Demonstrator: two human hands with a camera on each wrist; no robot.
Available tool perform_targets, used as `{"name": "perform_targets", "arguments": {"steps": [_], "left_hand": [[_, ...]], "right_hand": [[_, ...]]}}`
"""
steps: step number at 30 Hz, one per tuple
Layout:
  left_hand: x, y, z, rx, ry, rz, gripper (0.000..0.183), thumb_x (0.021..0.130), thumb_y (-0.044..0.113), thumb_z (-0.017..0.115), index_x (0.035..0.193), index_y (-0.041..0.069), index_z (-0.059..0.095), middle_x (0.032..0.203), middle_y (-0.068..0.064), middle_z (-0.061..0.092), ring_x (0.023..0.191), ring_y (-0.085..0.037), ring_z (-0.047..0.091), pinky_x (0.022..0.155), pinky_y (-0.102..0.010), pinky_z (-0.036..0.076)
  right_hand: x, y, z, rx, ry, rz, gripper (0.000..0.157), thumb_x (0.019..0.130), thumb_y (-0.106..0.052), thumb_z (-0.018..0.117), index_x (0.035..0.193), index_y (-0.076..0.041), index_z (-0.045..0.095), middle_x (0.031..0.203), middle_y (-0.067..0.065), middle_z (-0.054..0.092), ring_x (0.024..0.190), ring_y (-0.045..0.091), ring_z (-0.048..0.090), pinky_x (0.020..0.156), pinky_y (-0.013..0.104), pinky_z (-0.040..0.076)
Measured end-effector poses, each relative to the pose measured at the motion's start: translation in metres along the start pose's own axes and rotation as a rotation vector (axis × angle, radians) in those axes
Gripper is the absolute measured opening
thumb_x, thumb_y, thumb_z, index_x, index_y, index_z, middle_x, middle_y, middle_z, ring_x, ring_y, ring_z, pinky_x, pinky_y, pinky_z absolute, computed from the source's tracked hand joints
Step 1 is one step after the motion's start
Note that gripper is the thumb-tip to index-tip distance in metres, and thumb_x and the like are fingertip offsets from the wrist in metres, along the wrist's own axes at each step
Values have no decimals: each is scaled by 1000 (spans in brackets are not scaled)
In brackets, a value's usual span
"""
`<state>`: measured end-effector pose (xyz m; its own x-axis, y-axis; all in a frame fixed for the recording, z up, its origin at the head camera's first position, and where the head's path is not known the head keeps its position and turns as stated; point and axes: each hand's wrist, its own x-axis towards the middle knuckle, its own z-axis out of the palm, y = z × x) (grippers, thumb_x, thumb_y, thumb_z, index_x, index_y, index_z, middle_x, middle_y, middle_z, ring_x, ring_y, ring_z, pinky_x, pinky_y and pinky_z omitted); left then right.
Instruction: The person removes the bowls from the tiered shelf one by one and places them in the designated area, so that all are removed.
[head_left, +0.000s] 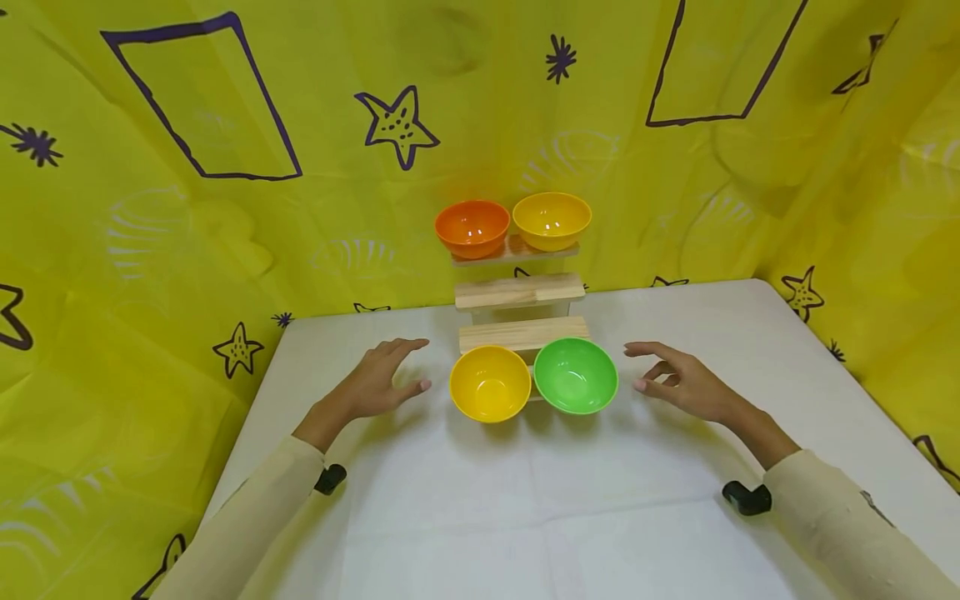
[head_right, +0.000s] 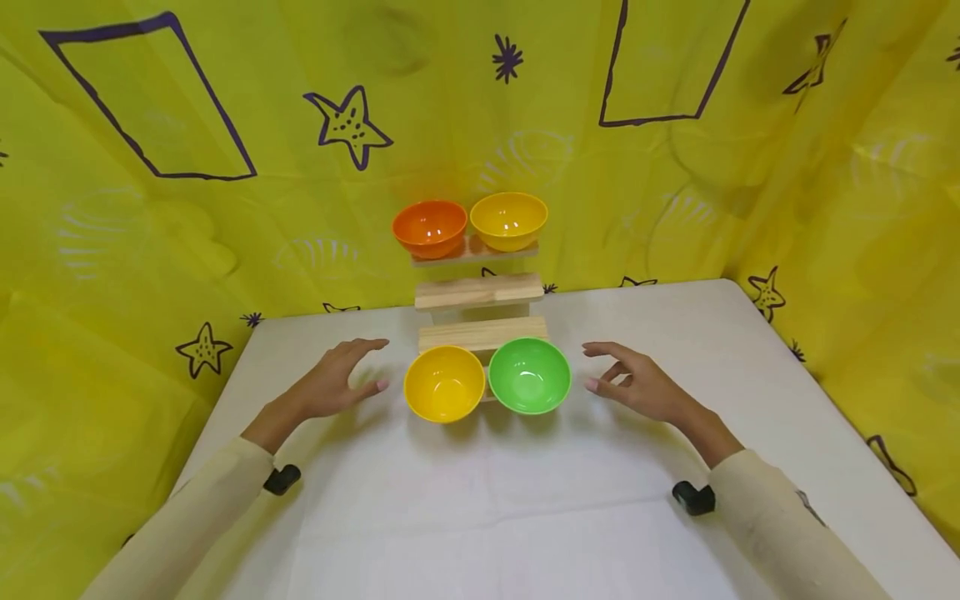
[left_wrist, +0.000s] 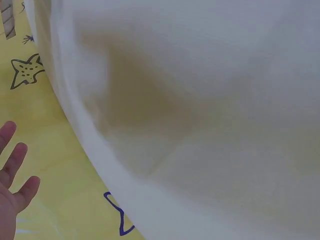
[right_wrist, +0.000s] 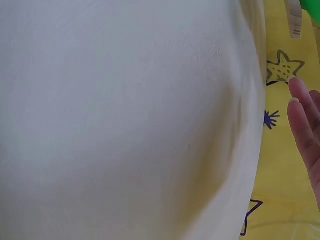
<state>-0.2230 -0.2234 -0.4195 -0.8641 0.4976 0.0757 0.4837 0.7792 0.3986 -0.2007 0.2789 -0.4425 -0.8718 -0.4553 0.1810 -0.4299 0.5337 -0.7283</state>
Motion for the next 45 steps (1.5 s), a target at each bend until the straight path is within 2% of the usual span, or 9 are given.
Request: {"name": "perform_targets", "arguments": {"steps": [6, 12, 17, 20, 26, 33, 40, 45], "left_hand": [[11, -1, 2, -80, 15, 2, 63, 97, 42, 65, 149, 12, 46, 149, -10, 52, 136, -36, 45, 115, -60, 32], [20, 3, 3, -141, 30, -25, 57, 98, 40, 64, 146, 12, 51, 145, -8, 56, 135, -34, 48, 113, -58, 36], [27, 6, 3, -171, 39, -9, 58, 98, 39, 65, 146, 10, 50, 144, -11, 56, 133, -34, 52, 112, -57, 39], [31, 7, 4, -190, 41, 3, 58, 98, 38, 65, 147, 10, 49, 144, -11, 57, 131, -34, 54, 111, -56, 41], [38, 8, 7, -219, 42, 15, 55, 100, 37, 63, 147, 11, 50, 143, -10, 58, 130, -34, 56, 110, -56, 42], [45, 15, 10, -261, 32, 0, 54, 99, 33, 64, 147, 11, 49, 139, -11, 61, 126, -33, 59, 108, -56, 43], [52, 19, 13, -311, 21, 18, 52, 101, 29, 62, 147, 9, 49, 135, -16, 62, 119, -34, 64, 104, -55, 47], [56, 18, 15, -314, 15, 18, 51, 101, 29, 62, 147, 10, 49, 133, -15, 63, 117, -32, 64, 102, -51, 50]], "right_hand": [[-1, -3, 2, 79, 10, -12, 49, 98, -9, 65, 144, -6, 49, 139, 24, 54, 89, 8, 68, 72, 27, 55], [-1, -4, 5, 127, 23, -40, 48, 98, -6, 64, 143, -5, 49, 137, 8, 57, 88, 18, 71, 72, 27, 55], [0, -6, 9, 186, 17, -63, 49, 97, -3, 63, 143, -4, 49, 137, -4, 57, 88, 25, 71, 73, 27, 56], [0, -6, 12, 215, 10, -74, 50, 97, -1, 63, 144, -3, 47, 137, -11, 57, 87, 26, 70, 72, 28, 56], [-1, -7, 17, 261, 13, -88, 53, 95, 2, 64, 144, 2, 44, 136, 0, 56, 85, 25, 70, 69, 28, 57], [-2, -12, 20, 283, 12, -102, 54, 95, 3, 63, 145, 0, 43, 134, -21, 52, 86, 23, 70, 68, 28, 57], [-2, -14, 23, 282, 18, -106, 55, 94, 2, 65, 143, 8, 40, 134, -24, 50, 86, 21, 70, 67, 28, 58], [-2, -13, 25, 267, 19, -99, 57, 94, 1, 66, 143, 9, 40, 133, -20, 49, 85, 22, 71, 66, 32, 58]]}}
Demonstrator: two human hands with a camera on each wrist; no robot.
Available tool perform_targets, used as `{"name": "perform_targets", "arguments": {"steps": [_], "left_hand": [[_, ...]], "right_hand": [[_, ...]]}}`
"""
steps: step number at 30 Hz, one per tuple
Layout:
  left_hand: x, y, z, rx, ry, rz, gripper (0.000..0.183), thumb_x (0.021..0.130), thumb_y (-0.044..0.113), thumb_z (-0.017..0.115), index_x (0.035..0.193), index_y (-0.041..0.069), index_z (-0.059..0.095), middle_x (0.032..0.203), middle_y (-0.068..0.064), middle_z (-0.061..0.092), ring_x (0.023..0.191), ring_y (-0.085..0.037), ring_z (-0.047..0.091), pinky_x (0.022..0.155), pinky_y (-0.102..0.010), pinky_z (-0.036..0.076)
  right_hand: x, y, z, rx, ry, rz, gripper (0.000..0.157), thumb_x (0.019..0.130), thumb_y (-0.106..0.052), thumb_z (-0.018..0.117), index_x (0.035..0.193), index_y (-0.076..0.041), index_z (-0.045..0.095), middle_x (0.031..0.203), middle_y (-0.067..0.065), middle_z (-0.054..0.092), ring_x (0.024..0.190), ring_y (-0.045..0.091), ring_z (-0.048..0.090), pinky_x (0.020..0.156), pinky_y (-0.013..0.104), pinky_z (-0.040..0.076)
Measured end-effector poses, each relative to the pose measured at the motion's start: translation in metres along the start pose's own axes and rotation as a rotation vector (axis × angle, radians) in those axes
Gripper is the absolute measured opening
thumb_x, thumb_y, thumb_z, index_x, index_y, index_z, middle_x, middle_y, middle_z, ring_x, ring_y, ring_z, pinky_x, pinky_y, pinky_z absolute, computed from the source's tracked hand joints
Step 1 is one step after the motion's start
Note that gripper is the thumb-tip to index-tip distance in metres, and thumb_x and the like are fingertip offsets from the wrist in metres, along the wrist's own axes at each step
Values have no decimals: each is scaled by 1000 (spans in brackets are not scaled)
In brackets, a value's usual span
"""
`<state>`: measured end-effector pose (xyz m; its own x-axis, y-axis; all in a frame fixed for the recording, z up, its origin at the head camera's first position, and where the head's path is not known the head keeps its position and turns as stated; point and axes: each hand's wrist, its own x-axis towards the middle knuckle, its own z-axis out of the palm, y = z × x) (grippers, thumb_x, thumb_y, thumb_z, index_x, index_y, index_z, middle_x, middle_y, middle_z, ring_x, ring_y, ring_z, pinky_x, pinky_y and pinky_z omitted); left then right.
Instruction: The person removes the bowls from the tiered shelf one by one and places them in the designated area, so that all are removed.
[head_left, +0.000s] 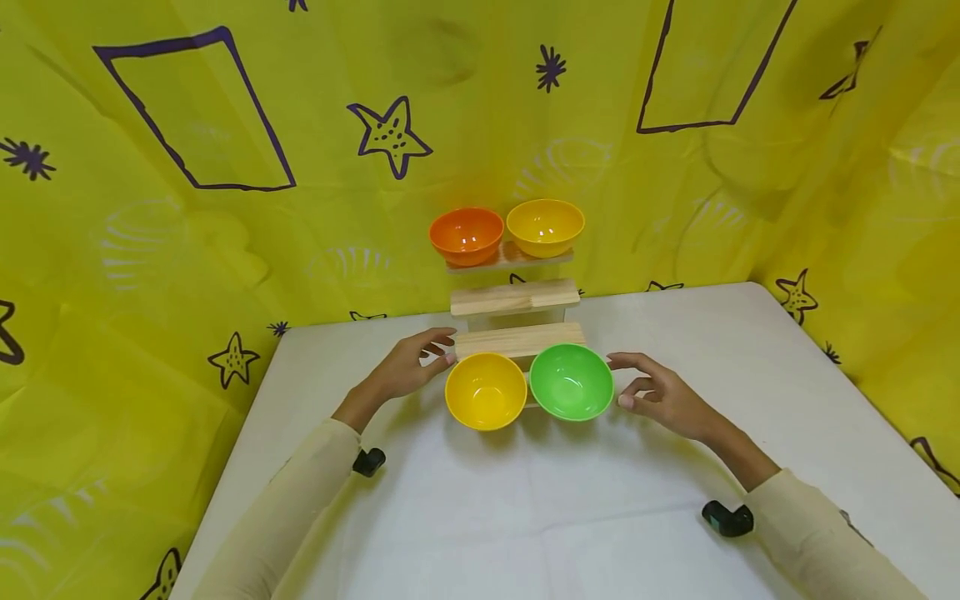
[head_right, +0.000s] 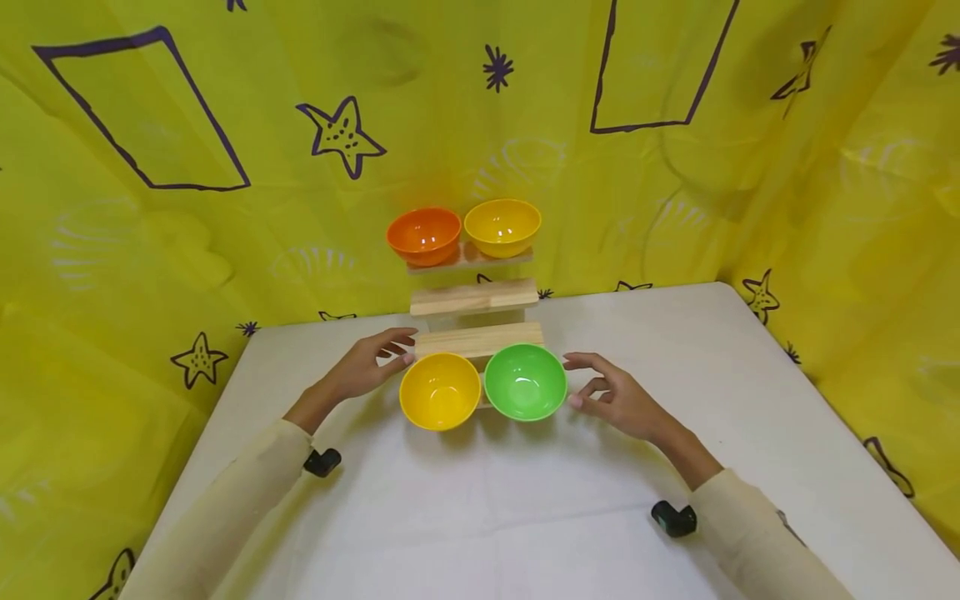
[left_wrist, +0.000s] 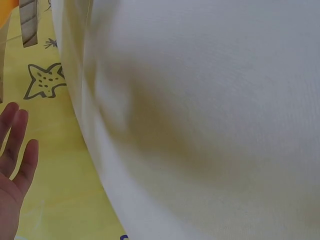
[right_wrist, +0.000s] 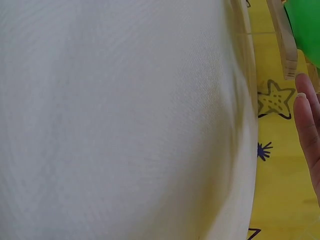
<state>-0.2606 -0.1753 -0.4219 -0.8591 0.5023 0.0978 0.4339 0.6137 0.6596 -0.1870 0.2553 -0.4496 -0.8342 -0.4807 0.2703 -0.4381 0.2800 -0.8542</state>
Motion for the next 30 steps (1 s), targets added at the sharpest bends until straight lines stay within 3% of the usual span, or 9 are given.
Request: {"name": "perform_targets", "arguments": {"steps": [7, 14, 17, 21, 27, 30], "left_hand": [[2, -1, 2, 3, -10, -15, 52, 101, 31, 62, 147, 10, 50, 133, -14, 63, 114, -30, 65, 100, -46, 53], [3, 3, 4, -11, -3, -9, 50, 100, 26, 64, 145, 7, 52, 131, -16, 64, 109, -30, 67, 96, -45, 55], [3, 3, 4, -17, 0, -14, 50, 100, 25, 64, 145, 8, 51, 132, -15, 63, 110, -29, 67, 96, -45, 54], [3, 3, 5, -19, 0, -17, 50, 100, 25, 64, 145, 7, 52, 133, -15, 63, 111, -29, 67, 97, -45, 54], [3, 3, 4, -26, -1, -15, 50, 100, 25, 64, 145, 7, 52, 133, -15, 63, 111, -30, 66, 97, -47, 54], [3, 4, 4, -30, -2, -18, 50, 100, 25, 65, 145, 7, 52, 134, -15, 63, 111, -30, 66, 98, -49, 53]], "right_hand": [[-1, 0, 1, -3, 6, 18, 57, 94, -1, 66, 144, 6, 41, 134, -7, 50, 86, 23, 70, 68, 28, 58], [-2, 0, 2, -17, 10, 16, 57, 94, 1, 65, 144, 6, 40, 137, 25, 49, 86, 23, 70, 68, 28, 58], [-2, 0, 3, -23, 8, 20, 57, 94, -1, 66, 145, 5, 40, 138, 29, 48, 86, 23, 70, 68, 28, 58], [-2, 0, 4, -23, 8, 20, 57, 94, -1, 66, 145, 5, 40, 138, 27, 48, 86, 23, 70, 68, 28, 58], [-1, 1, 3, -1, 10, 0, 58, 93, 0, 67, 144, 7, 39, 136, 0, 49, 86, 22, 70, 67, 29, 58], [0, 0, 4, 14, 5, -4, 62, 92, 1, 68, 146, 6, 37, 137, 3, 49, 86, 18, 70, 68, 29, 58]]}}
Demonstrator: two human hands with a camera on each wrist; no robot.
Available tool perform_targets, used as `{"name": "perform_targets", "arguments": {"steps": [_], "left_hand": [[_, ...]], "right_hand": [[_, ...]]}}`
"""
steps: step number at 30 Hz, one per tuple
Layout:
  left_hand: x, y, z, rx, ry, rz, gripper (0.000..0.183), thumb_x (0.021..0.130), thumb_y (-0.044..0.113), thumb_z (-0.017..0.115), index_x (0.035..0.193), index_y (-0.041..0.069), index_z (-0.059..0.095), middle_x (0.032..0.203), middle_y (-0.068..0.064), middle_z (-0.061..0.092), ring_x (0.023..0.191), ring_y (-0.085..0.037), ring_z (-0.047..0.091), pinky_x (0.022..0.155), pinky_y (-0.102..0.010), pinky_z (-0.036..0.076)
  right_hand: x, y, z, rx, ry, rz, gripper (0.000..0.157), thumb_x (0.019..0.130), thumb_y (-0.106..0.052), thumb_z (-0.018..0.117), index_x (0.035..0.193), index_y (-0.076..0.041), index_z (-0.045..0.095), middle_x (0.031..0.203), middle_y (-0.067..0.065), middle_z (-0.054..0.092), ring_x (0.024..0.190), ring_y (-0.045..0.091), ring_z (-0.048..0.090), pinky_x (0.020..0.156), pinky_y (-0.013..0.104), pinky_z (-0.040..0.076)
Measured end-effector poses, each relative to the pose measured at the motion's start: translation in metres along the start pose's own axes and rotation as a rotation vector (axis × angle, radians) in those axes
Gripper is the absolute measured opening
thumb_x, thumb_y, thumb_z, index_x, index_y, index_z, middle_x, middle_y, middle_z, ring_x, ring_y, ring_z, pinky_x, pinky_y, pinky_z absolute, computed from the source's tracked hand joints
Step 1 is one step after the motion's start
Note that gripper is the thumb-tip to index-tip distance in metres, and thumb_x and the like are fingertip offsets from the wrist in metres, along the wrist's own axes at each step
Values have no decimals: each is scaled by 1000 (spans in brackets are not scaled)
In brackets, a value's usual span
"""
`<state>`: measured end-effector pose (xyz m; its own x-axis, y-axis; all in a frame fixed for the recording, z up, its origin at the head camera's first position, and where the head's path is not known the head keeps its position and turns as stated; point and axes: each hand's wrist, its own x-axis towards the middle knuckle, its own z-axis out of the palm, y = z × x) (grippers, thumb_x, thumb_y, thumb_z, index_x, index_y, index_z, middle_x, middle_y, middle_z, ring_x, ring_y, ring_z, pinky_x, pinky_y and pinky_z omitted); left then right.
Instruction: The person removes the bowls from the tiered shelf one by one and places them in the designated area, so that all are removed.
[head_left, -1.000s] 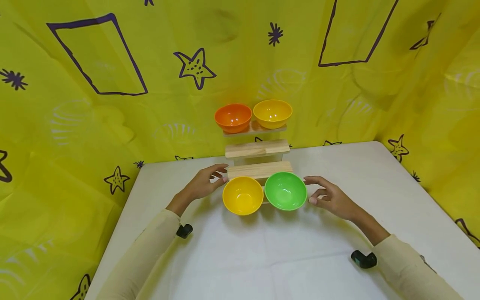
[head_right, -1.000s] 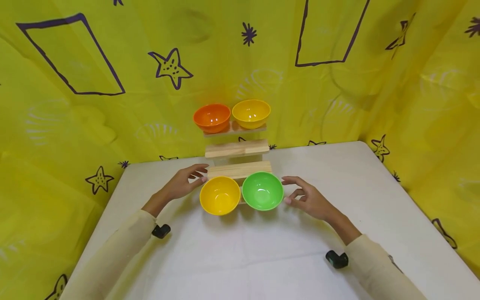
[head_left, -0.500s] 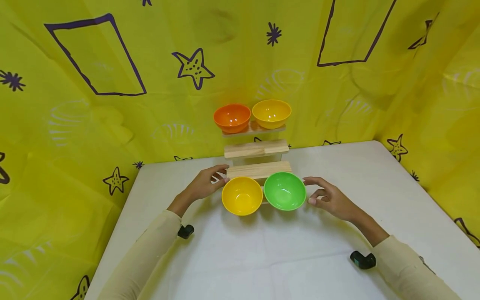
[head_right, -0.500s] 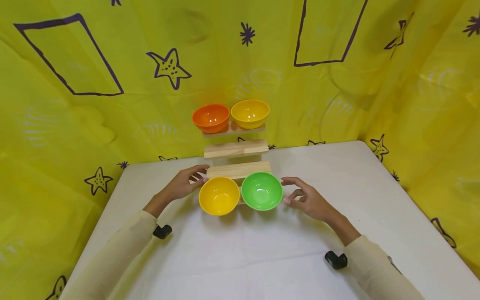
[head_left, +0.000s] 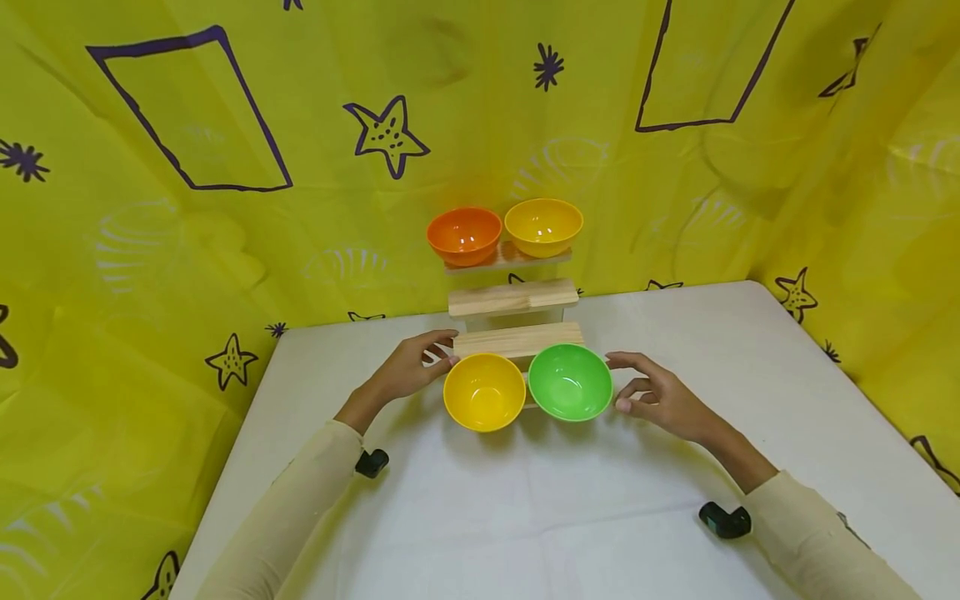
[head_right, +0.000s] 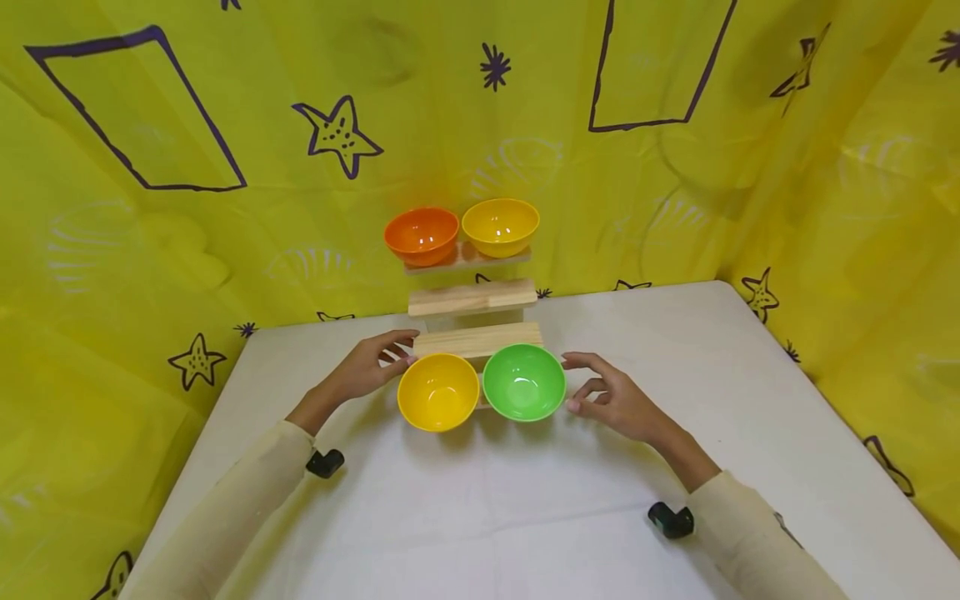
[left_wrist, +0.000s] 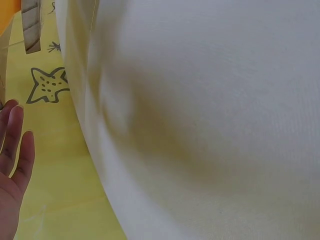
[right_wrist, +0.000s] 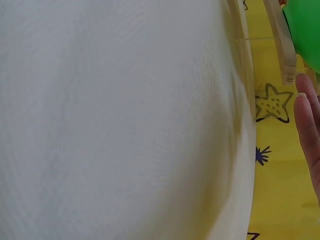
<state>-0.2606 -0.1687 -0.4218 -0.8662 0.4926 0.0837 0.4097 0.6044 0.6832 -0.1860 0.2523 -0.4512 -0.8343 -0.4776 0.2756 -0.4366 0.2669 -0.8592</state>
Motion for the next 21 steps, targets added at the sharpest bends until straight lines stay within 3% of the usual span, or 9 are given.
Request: {"name": "perform_targets", "arguments": {"steps": [6, 17, 21], "left_hand": [[1, 1, 2, 6, 2, 4, 50, 100, 25, 64, 145, 7, 52, 134, -15, 63, 111, -29, 66, 97, -48, 54], [1, -2, 4, 16, 17, 9, 51, 100, 28, 64, 146, 9, 52, 135, -14, 62, 114, -30, 65, 95, -46, 54], [-1, -4, 4, 20, 23, 3, 51, 100, 29, 64, 146, 10, 51, 135, -14, 61, 115, -31, 64, 95, -47, 54]], "right_hand": [[2, 0, 1, 13, -9, 13, 75, 88, 0, 70, 152, -2, 31, 143, 27, 41, 84, 11, 69, 69, 29, 58], [7, -2, 5, 43, -10, 11, 94, 81, -1, 79, 156, -6, 24, 146, 28, 36, 84, 11, 68, 68, 30, 57], [9, -3, 9, 41, -16, 9, 98, 78, -1, 82, 156, -3, 22, 146, 30, 35, 85, 10, 68, 68, 29, 58]]}}
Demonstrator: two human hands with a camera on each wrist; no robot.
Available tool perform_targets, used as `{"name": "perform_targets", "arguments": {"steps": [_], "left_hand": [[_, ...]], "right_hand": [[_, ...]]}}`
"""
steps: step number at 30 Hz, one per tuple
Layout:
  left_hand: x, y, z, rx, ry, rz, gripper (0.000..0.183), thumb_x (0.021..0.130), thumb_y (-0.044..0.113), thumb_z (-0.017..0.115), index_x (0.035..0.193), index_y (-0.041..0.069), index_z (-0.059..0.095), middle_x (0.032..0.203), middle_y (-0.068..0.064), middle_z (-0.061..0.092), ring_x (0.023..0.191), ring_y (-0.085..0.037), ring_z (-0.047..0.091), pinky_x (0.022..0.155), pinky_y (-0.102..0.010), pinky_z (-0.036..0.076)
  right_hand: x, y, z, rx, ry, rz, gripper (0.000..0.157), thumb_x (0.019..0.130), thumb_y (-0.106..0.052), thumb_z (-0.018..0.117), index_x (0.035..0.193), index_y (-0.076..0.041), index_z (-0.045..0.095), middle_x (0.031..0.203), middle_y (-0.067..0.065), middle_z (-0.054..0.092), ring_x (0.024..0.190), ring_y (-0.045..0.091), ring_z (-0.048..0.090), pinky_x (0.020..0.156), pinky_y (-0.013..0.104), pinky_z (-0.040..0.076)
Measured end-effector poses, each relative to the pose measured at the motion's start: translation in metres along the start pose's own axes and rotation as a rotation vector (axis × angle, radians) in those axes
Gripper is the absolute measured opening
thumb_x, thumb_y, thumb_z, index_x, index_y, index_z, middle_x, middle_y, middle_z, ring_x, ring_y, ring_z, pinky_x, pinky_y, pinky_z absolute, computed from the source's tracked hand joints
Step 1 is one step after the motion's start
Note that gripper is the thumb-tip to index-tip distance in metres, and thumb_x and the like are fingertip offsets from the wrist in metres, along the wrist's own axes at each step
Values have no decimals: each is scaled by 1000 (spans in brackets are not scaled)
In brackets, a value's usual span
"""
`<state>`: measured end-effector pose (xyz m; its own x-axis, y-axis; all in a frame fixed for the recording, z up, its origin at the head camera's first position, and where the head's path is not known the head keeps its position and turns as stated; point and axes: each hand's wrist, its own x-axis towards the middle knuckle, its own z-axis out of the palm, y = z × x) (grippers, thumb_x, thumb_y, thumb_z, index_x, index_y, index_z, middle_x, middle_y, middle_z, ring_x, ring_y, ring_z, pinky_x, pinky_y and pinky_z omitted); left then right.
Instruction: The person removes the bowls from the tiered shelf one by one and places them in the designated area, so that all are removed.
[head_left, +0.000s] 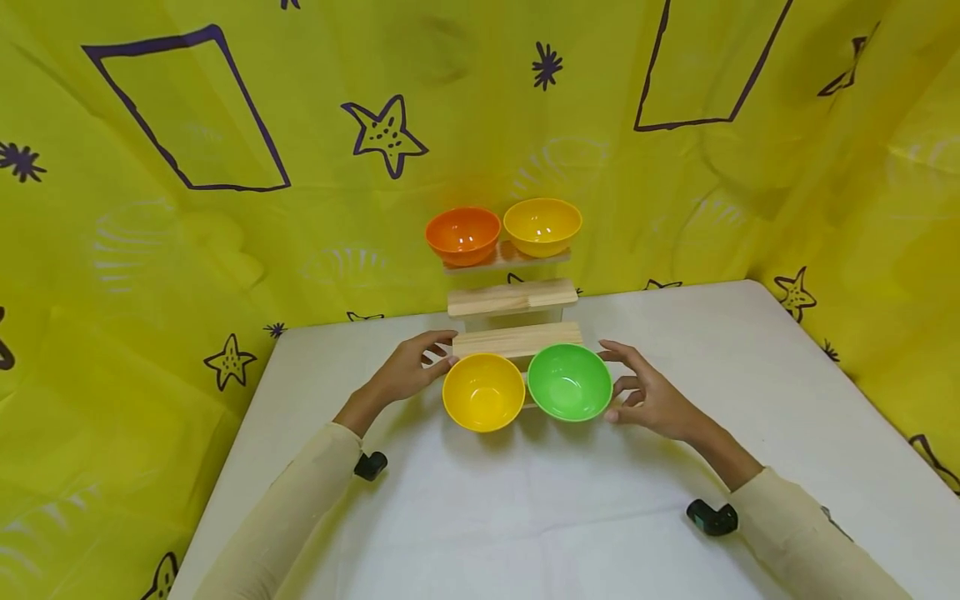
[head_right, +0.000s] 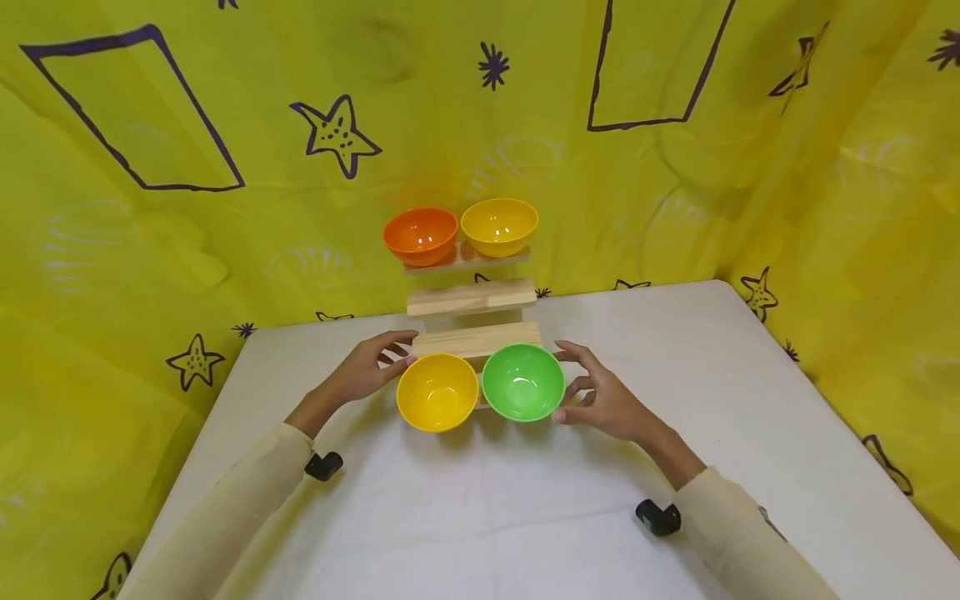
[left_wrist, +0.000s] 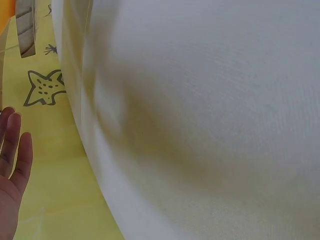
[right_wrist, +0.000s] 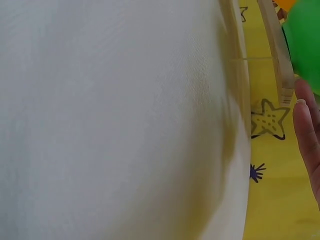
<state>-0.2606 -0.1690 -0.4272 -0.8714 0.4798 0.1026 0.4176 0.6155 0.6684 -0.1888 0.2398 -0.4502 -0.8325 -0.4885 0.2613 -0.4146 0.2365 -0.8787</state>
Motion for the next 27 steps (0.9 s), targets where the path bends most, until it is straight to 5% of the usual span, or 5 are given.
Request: {"name": "perform_targets", "arguments": {"steps": [9, 18, 27], "left_hand": [[-1, 1, 0, -3, -2, -1, 52, 100, 30, 64, 147, 10, 51, 134, -15, 61, 114, -30, 64, 96, -46, 55], [-1, 0, 1, -7, 5, 5, 51, 100, 28, 64, 146, 9, 51, 133, -15, 62, 113, -30, 65, 94, -46, 55], [-1, 1, 1, -1, 1, 5, 51, 100, 28, 64, 146, 9, 50, 134, -15, 62, 113, -29, 65, 95, -45, 55]], "right_hand": [[2, -7, 7, -3, -6, 39, 109, 75, -11, 88, 158, -6, 18, 147, 32, 32, 96, 10, 68, 71, 31, 59], [5, -8, 18, 24, 4, 87, 120, 71, -13, 92, 160, -9, 11, 151, 36, 25, 105, 43, 64, 72, 33, 60], [6, -9, 26, 54, 27, 98, 128, 68, -13, 94, 161, -13, 5, 145, 34, 32, 95, 36, 65, 74, 35, 60]]}}
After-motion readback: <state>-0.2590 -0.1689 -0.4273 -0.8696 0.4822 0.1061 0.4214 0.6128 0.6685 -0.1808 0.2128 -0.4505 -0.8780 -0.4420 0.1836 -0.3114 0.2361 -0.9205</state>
